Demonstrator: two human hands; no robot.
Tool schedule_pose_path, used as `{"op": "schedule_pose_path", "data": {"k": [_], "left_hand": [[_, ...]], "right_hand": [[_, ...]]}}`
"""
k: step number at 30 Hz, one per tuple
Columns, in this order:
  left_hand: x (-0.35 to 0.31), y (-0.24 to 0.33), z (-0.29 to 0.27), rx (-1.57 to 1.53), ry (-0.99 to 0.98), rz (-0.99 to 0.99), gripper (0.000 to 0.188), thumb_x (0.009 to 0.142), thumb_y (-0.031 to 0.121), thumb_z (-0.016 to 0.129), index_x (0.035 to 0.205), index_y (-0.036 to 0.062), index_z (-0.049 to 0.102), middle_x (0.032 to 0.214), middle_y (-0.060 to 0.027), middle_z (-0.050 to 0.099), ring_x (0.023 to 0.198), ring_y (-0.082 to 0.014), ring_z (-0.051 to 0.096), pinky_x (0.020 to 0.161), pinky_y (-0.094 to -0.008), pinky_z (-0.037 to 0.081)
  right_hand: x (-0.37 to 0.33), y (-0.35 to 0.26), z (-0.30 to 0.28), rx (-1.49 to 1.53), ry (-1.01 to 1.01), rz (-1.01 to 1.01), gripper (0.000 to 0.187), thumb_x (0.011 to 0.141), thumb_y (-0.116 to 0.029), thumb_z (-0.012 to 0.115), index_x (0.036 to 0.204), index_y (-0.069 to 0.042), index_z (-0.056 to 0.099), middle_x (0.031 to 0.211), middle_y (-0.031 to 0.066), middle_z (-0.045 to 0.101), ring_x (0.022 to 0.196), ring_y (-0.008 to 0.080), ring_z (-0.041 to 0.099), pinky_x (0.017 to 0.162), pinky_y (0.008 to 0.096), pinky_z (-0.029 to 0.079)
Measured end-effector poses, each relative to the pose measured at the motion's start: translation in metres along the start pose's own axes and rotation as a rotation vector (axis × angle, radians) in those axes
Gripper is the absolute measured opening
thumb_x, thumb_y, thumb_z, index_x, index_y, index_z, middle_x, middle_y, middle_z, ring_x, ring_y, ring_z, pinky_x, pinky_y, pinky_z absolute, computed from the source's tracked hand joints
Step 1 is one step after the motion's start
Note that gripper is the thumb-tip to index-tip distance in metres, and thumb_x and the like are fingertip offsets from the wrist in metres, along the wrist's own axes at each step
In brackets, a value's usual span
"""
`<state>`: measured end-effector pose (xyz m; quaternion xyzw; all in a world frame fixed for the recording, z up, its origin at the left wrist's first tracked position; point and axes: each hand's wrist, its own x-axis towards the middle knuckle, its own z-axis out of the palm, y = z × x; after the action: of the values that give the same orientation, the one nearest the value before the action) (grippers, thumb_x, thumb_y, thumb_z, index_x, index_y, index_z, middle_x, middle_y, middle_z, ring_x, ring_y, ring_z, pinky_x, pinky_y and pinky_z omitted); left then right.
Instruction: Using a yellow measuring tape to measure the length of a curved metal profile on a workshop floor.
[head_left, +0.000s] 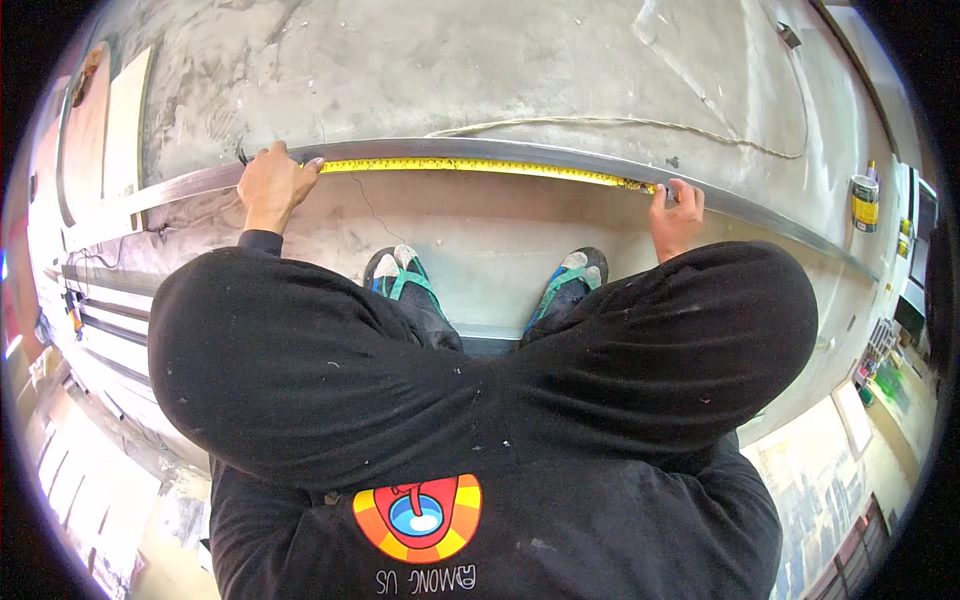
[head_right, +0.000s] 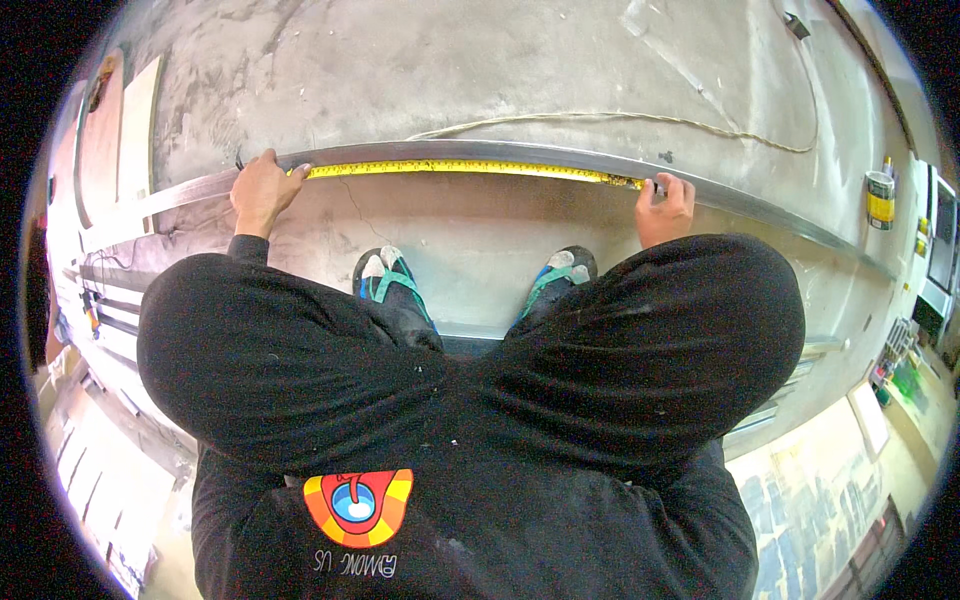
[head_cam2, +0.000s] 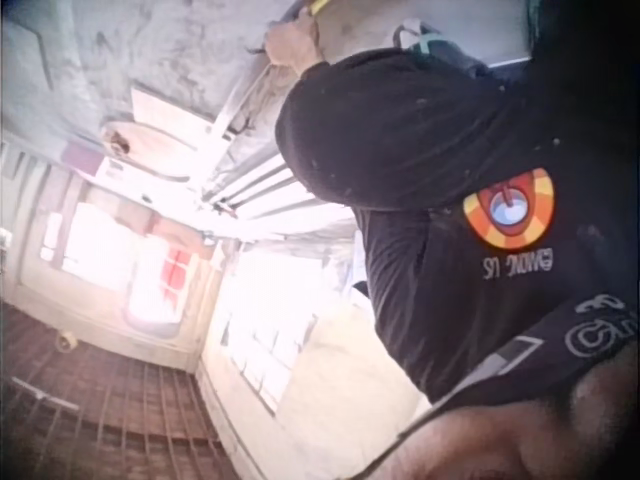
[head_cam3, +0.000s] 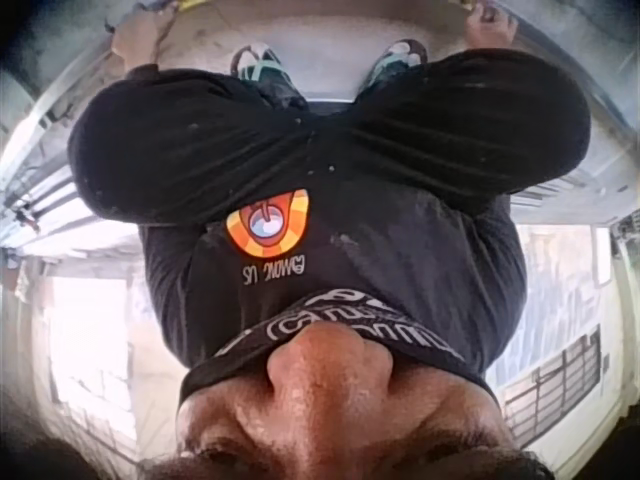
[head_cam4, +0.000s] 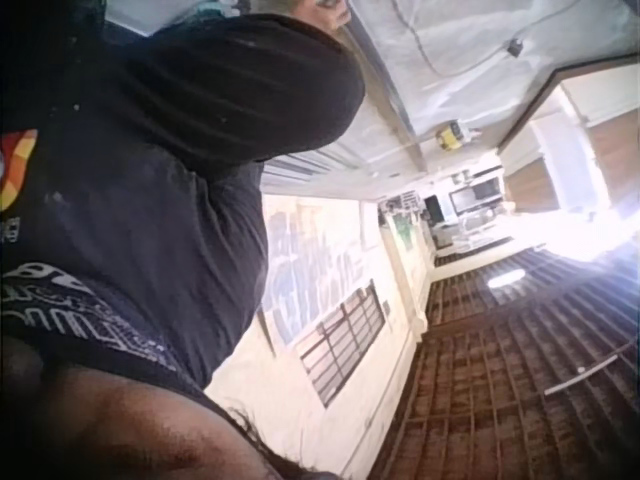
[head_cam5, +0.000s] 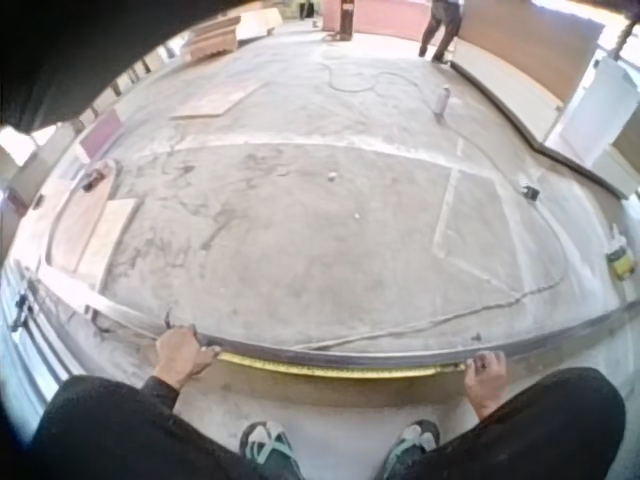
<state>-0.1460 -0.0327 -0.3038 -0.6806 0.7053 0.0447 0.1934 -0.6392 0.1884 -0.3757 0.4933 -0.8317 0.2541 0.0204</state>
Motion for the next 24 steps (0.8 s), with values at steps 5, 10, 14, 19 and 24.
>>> {"op": "schedule_pose_path", "data": {"k": [5,10,14,19,24], "left_hand": [[0.003,0.005,-0.011,0.021,-0.125,-0.036,0.062,0.078,0.055,0.064,0.107,0.0004,0.063,0.104,-0.0207,0.064,0.099,-0.0343,0.063,0.080,-0.0442,0.052],[0.003,0.002,-0.011,0.044,-0.131,-0.038,0.064,0.078,0.057,0.063,0.108,0.0009,0.062,0.105,-0.0201,0.064,0.100,-0.0341,0.063,0.081,-0.0446,0.052],[0.007,-0.002,-0.002,0.025,-0.053,-0.009,0.065,0.074,0.060,0.064,0.101,0.0005,0.063,0.098,-0.0202,0.066,0.094,-0.0343,0.065,0.075,-0.0464,0.052],[0.008,0.001,-0.005,0.010,-0.106,-0.022,0.077,0.071,0.070,0.060,0.101,-0.0004,0.063,0.099,-0.0208,0.066,0.096,-0.0337,0.065,0.077,-0.0456,0.051],[0.006,-0.013,-0.014,0.005,-0.200,-0.082,0.087,0.068,0.078,0.056,0.102,-0.0015,0.063,0.100,-0.0217,0.066,0.097,-0.0339,0.065,0.079,-0.0440,0.051]], "right_hand": [[-0.001,-0.013,0.002,-0.191,-0.037,-0.290,0.018,0.076,-0.013,0.070,0.093,-0.010,0.064,0.096,0.0068,0.062,0.096,0.0251,0.058,0.083,0.0403,0.042],[-0.007,-0.024,0.003,-0.077,-0.097,-0.457,0.029,0.074,-0.019,0.074,0.101,-0.012,0.066,0.100,0.0041,0.061,0.097,0.0244,0.057,0.083,0.0407,0.041],[-0.005,-0.009,0.004,-0.078,-0.074,-0.499,0.024,0.075,-0.015,0.072,0.099,-0.012,0.068,0.097,0.0028,0.062,0.094,0.0234,0.058,0.082,0.0397,0.042],[-0.001,0.021,-0.004,-0.081,-0.052,-0.556,0.023,0.075,-0.004,0.068,0.096,-0.013,0.071,0.092,0.0032,0.064,0.090,0.0235,0.059,0.079,0.0361,0.043],[0.020,0.052,-0.026,-0.177,-0.161,-0.541,0.025,0.075,-0.004,0.067,0.098,-0.014,0.071,0.093,0.0047,0.064,0.090,0.0257,0.059,0.078,0.0385,0.046]]}}
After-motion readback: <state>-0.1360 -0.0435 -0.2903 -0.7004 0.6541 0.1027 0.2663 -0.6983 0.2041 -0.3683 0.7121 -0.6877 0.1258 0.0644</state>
